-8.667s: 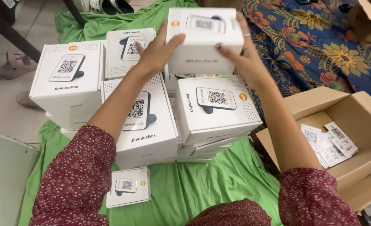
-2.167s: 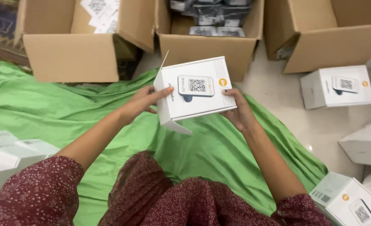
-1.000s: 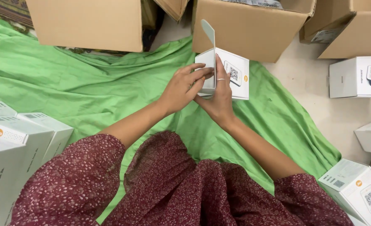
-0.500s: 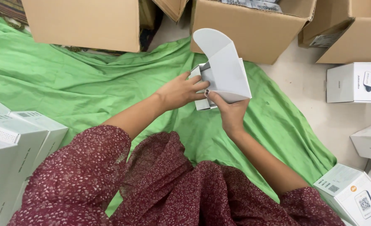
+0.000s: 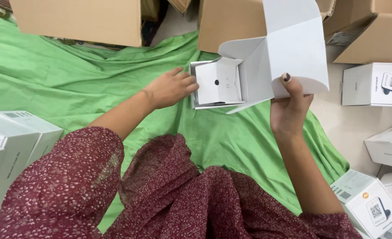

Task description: The person packs electronic devices into retail boxes and organizes the boxes into stacks.

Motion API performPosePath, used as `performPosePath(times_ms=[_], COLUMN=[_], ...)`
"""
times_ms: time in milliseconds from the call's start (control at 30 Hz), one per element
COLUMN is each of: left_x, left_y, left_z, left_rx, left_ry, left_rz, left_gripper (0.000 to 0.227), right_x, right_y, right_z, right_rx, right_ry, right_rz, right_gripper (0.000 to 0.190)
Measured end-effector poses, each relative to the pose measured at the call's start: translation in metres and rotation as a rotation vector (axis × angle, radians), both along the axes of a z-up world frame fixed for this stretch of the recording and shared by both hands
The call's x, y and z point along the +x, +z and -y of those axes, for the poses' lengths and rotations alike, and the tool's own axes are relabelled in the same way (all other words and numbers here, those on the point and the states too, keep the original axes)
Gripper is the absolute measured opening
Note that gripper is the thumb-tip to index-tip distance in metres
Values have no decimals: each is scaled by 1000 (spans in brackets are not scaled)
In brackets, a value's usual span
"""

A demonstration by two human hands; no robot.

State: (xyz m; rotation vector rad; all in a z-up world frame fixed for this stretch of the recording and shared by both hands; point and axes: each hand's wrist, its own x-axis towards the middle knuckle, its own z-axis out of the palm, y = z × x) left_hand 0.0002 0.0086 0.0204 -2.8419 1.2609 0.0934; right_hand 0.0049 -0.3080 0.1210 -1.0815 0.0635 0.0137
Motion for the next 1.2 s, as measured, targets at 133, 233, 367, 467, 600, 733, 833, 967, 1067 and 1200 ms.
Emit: performPosePath(times_ms=[133,233,367,467,600,733,833,967,1067,1200], left_x=[-14,-20,-21,-12,1,2,7,14,19,25], left_y=[42,0,-35,-61,-131,-52,-47,-50,-86,-100], left_z=[29,56,89,101,107,111,124,139,138,131], left_rx=[-277,-396,-499,-386,-576,-639,-569,-541,-616,-705], left_ry=[319,406,583,579,605,855,999,1132,1132,1113], left_rz=[-259,-332,-591,-683,-495,-735,-685,-698,-734,-732], left_gripper=[37,47,72,80,72,65,64,54,51,58], right_x=[-1,4,17,32,30,12,23,37,35,29], right_y=[1,6,10,-26,-102,-44,-67,-149,-132,-99], right_z=[1,11,42,104,152,64,27,36,38,37], right_rx=[-5,37,230,317,-311,-1365,-1487,-1624,-1598,-1345], right_ry=[32,51,66,-80,-597,-414,309,475,568,609], right_rz=[-2,-25,-144,-224,66,686,394,262,185,76], right_gripper=[62,60,60,61,54,45,57,84,82,78])
